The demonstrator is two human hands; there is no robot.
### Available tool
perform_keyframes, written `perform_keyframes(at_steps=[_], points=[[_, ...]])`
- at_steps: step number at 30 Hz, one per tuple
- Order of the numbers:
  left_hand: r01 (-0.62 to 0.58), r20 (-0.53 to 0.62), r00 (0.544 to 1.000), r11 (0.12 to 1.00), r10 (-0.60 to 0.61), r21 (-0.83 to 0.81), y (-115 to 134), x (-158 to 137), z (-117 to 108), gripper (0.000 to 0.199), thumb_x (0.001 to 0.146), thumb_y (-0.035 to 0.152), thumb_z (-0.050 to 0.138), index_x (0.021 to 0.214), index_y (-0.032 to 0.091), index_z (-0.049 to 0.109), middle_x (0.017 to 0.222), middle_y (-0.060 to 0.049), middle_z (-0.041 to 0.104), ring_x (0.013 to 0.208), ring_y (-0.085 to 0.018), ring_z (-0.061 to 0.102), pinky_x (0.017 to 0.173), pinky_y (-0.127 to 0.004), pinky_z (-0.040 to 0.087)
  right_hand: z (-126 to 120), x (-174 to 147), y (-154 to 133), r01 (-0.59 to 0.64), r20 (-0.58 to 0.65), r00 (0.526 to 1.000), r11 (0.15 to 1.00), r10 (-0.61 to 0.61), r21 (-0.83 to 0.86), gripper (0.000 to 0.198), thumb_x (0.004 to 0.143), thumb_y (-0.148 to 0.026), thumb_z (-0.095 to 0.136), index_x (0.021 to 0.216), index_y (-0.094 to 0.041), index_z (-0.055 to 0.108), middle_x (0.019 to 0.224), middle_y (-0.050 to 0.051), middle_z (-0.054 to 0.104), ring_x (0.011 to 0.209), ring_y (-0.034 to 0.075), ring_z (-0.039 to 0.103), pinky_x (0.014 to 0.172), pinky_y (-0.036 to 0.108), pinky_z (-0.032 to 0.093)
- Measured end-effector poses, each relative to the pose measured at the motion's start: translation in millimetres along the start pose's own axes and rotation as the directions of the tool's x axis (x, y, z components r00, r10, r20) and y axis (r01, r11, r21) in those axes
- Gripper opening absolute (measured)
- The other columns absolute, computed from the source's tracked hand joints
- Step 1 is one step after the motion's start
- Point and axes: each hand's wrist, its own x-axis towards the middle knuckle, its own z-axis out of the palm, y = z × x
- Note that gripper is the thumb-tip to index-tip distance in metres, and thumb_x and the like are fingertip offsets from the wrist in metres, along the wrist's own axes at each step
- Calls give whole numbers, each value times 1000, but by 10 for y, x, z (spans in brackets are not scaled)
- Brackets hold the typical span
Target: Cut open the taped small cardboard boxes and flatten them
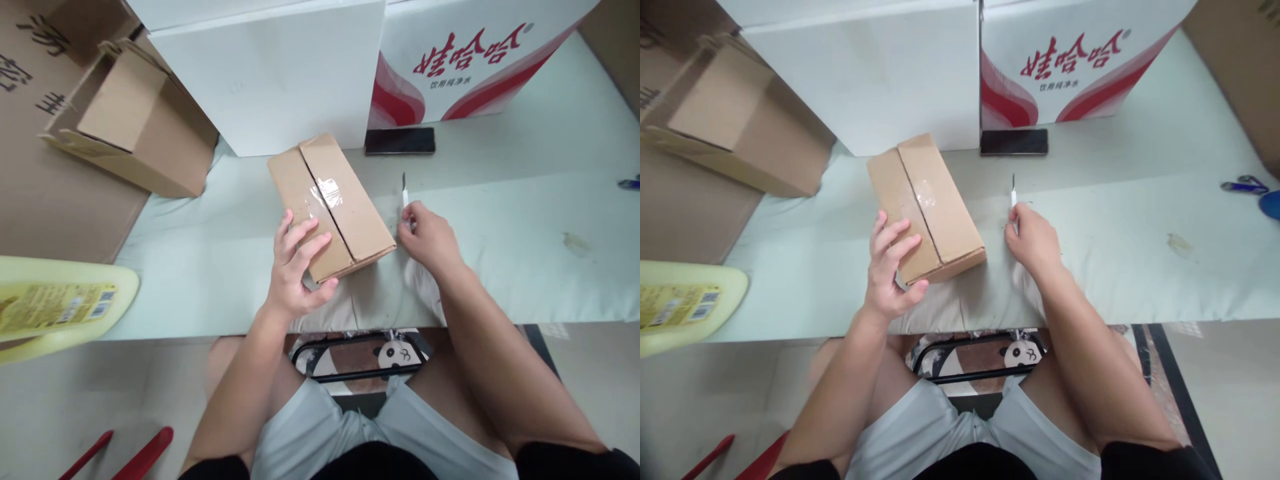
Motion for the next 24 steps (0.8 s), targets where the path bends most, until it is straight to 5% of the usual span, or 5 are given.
perform_keyframes(at_steps=[5, 10, 17, 20, 24], points=[[0, 2, 1000, 1000, 0, -23, 28, 17, 33, 55, 95, 56, 55, 143, 29, 53, 142, -10, 58, 144, -33, 48, 126, -64, 32, -149, 13, -105, 217, -305, 951, 802, -46, 557, 33, 79, -30, 66, 109, -25, 52, 92, 0, 61, 62, 11, 51, 56, 27, 40], [-18, -26, 1000, 999, 17, -41, 47, 49, 65, 53, 95, 53, 54, 142, 28, 53, 141, -11, 58, 138, -31, 54, 126, -62, 32, -382, -181, -309, 452, -516, 841, 736, -163, 505, 18, 82, -28, 68, 98, -27, 60, 91, 1, 60, 69, 13, 54, 60, 28, 46], [8, -16, 1000, 1000, -9, -28, 53, 35, 75, 53, 94, 54, 54, 141, 30, 52, 141, -10, 59, 137, -33, 54, 126, -64, 30, -477, -370, -486, 482, -478, 833, 791, -280, 376, 9, 82, -22, 69, 89, -26, 69, 92, 2, 68, 68, 14, 61, 67, 36, 56], [18, -2, 1000, 1000, -18, -14, 56, 28, 71, 54, 94, 55, 53, 142, 30, 50, 142, -10, 58, 136, -32, 55, 127, -64, 28, -427, -384, -510, 515, -482, 826, 737, -292, 437, 18, 88, -26, 67, 106, -27, 64, 98, 3, 70, 81, 18, 68, 67, 34, 58], [24, 8, 1000, 999, -23, -29, 70, 31, 69, 55, 93, 55, 54, 142, 30, 50, 142, -10, 58, 137, -32, 56, 128, -63, 29, -340, -414, -549, 637, -592, 748, 575, -299, 514, 21, 92, -28, 69, 110, -29, 60, 112, 5, 71, 112, 23, 71, 84, 38, 63]])
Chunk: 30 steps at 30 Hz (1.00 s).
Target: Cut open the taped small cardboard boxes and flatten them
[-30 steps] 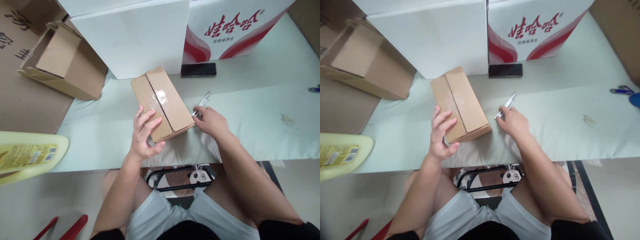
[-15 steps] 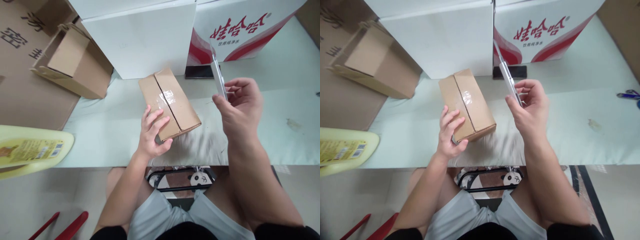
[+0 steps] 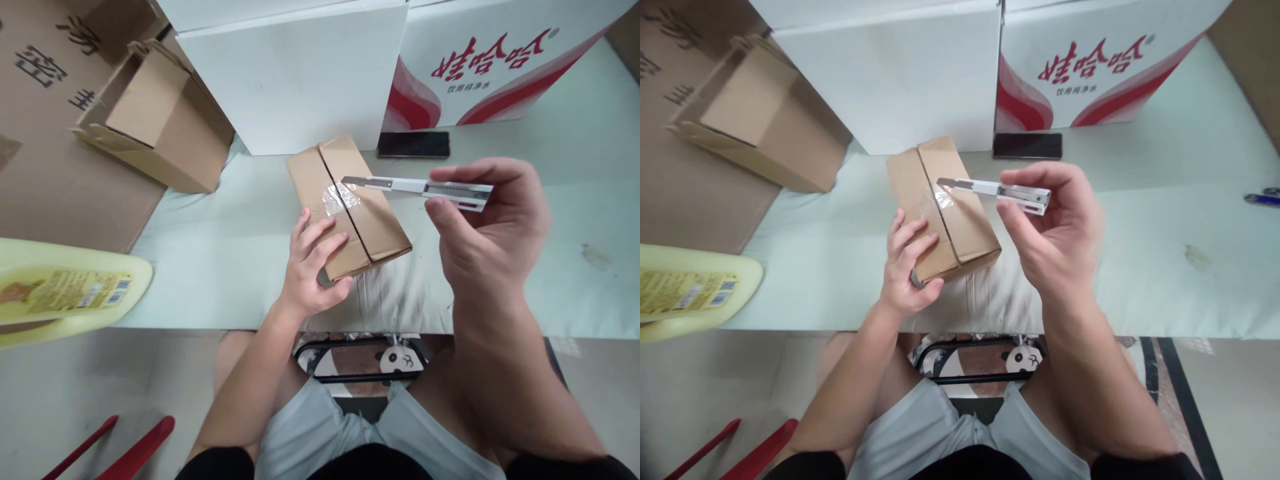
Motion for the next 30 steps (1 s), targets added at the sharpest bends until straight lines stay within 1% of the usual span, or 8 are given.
perform_keyframes(at_steps=[4, 10, 14, 17, 20, 26, 28, 30], points=[[-3, -21, 1000, 1000, 3, -28, 14, 2, 10, 53, 94, 54, 55, 140, 27, 53, 141, -11, 58, 138, -32, 55, 128, -62, 29, 60, -54, -44, 74, 43, 996, 994, -78, 86, 14, 94, -25, 70, 107, -29, 66, 111, 2, 74, 113, 22, 72, 97, 42, 62], [3, -6, 1000, 1000, -3, 1, 21, -2, 11, 55, 94, 57, 53, 141, 28, 51, 141, -12, 59, 136, -34, 56, 127, -66, 29, 58, -85, -64, 260, 58, 965, 962, -256, -85, 16, 96, -22, 66, 108, -31, 69, 107, 1, 76, 105, 22, 74, 92, 43, 62], [7, -11, 1000, 1000, -7, -1, 26, 3, 5, 55, 94, 57, 53, 141, 28, 52, 140, -11, 59, 138, -34, 55, 127, -64, 30, 50, -99, -51, 283, 143, 954, 948, -263, -148, 14, 97, -29, 63, 109, -32, 70, 110, 4, 77, 105, 25, 74, 94, 46, 61], [18, 2, 1000, 1000, -18, 2, 26, -1, 6, 55, 94, 56, 53, 141, 28, 52, 141, -11, 59, 140, -34, 53, 127, -64, 29, 55, -93, -59, 301, 208, 943, 932, -259, -200, 11, 96, -37, 66, 104, -33, 72, 106, 5, 78, 95, 25, 74, 87, 45, 61], [20, 9, 1000, 1000, -20, 2, 28, -6, 12, 55, 93, 55, 54, 141, 29, 51, 141, -10, 60, 138, -34, 54, 128, -65, 28, 61, -64, -73, 320, 275, 929, 909, -246, -266, 19, 95, -49, 67, 102, -33, 74, 102, 4, 80, 85, 25, 74, 80, 44, 59], [21, 4, 1000, 1000, -21, 20, 40, -8, 6, 55, 93, 55, 55, 141, 29, 52, 140, -10, 60, 137, -32, 56, 128, -63, 29, -9, -40, -131, 419, 330, 877, 892, -349, -169, 19, 94, -47, 69, 108, -36, 75, 96, 2, 80, 75, 21, 71, 71, 40, 54], [22, 16, 1000, 999, -22, 39, 37, -8, -3, 55, 94, 57, 54, 141, 29, 51, 140, -10, 60, 138, -32, 56, 128, -64, 29, -94, -90, -143, 397, 294, 891, 908, -346, -134, 26, 92, -51, 71, 115, -38, 72, 96, 2, 79, 76, 21, 71, 72, 41, 55], [16, 21, 1000, 999, -17, 47, 30, -7, -11, 55, 94, 58, 53, 141, 28, 51, 140, -10, 60, 138, -33, 55, 128, -64, 28, -212, -174, -147, 302, 276, 925, 947, -262, -112, 34, 91, -58, 69, 120, -40, 68, 99, 1, 78, 82, 22, 72, 76, 43, 58]])
